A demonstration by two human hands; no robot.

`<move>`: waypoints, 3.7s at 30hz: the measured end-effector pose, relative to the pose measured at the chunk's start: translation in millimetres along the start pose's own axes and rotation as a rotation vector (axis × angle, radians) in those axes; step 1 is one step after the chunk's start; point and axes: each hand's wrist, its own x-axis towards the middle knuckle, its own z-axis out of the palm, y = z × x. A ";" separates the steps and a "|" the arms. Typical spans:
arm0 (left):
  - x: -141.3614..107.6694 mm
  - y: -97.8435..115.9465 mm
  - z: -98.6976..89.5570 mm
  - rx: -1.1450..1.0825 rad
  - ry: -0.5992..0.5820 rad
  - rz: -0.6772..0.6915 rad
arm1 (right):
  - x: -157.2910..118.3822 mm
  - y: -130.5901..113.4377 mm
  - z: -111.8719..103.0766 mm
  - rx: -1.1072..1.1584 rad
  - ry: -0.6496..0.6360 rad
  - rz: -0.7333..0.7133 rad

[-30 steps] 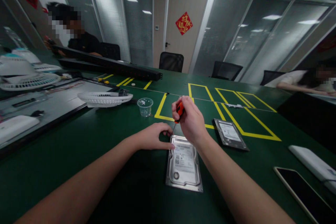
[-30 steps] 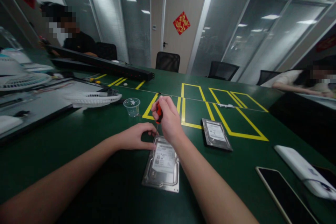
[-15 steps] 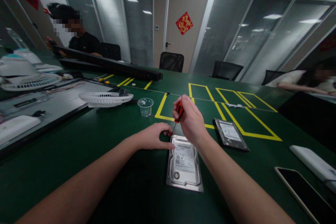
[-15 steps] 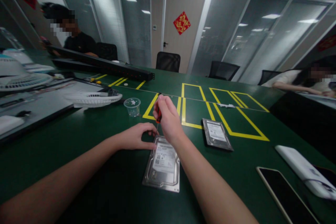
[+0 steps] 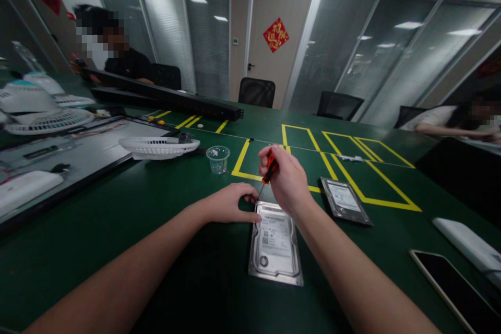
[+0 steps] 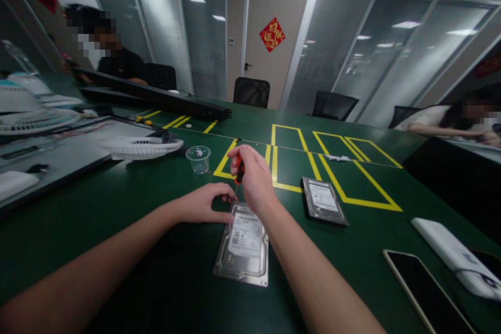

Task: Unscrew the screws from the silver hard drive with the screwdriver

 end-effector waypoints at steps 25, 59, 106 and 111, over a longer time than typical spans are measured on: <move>0.7 0.9 -1.1 -0.017 -0.016 -0.011 | 1.2 -2.7 -1.8 -0.045 0.047 -0.012; 0.4 -1.4 0.5 -0.040 -0.001 0.002 | -0.6 -2.0 3.4 -0.010 0.041 -0.006; -0.8 0.8 -0.8 -0.023 0.005 -0.019 | -1.4 2.0 2.0 -0.063 0.040 -0.009; -1.3 -0.2 -1.0 -0.030 0.007 -0.018 | -1.7 2.3 -1.6 -0.176 0.033 -0.021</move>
